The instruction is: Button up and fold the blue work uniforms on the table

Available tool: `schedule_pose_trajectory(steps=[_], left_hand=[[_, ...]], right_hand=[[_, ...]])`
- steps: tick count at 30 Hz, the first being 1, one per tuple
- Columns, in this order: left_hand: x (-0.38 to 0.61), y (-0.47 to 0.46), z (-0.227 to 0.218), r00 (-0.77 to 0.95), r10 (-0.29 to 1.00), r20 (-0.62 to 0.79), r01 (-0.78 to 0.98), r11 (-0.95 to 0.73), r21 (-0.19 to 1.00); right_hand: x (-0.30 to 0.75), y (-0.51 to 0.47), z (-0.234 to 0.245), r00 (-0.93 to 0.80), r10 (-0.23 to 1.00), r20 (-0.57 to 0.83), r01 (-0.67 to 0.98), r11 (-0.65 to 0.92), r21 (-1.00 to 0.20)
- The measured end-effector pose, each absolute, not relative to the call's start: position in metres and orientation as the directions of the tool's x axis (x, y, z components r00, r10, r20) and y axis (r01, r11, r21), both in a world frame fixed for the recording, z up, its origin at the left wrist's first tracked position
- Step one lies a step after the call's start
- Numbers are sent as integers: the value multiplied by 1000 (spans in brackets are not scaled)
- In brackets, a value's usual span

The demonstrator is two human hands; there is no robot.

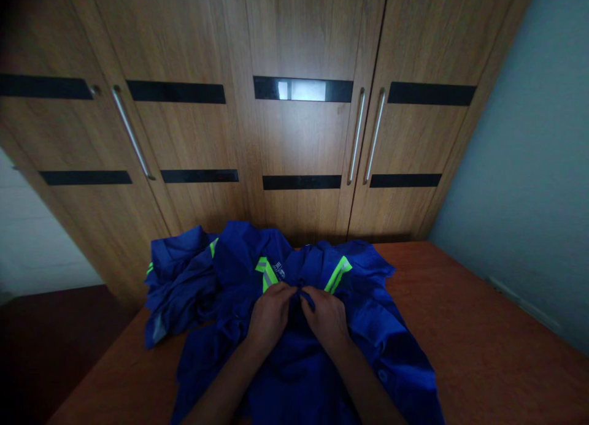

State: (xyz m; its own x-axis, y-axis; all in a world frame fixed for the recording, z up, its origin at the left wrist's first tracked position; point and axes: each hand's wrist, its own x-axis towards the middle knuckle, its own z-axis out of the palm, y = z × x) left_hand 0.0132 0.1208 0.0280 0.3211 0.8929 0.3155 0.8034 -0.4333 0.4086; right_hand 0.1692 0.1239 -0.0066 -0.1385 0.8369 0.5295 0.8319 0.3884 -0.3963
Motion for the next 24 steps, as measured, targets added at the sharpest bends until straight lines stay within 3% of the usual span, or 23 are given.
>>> schedule_pose_trajectory(steps=[13, 18, 21, 24], left_hand=[[12, 123, 22, 339, 871, 357, 784, -471, 404], [12, 119, 25, 382, 856, 348, 768, -504, 396], [15, 117, 26, 352, 865, 358, 754, -488, 439], [11, 122, 31, 253, 855, 453, 686, -489, 539]], right_hand=[[170, 124, -10, -100, 848, 521, 833, 358, -422], [177, 128, -7, -3, 833, 553, 777, 350, -523], [178, 129, -4, 61, 824, 563, 735, 344, -585], [185, 130, 1, 121, 819, 561, 697, 331, -635]])
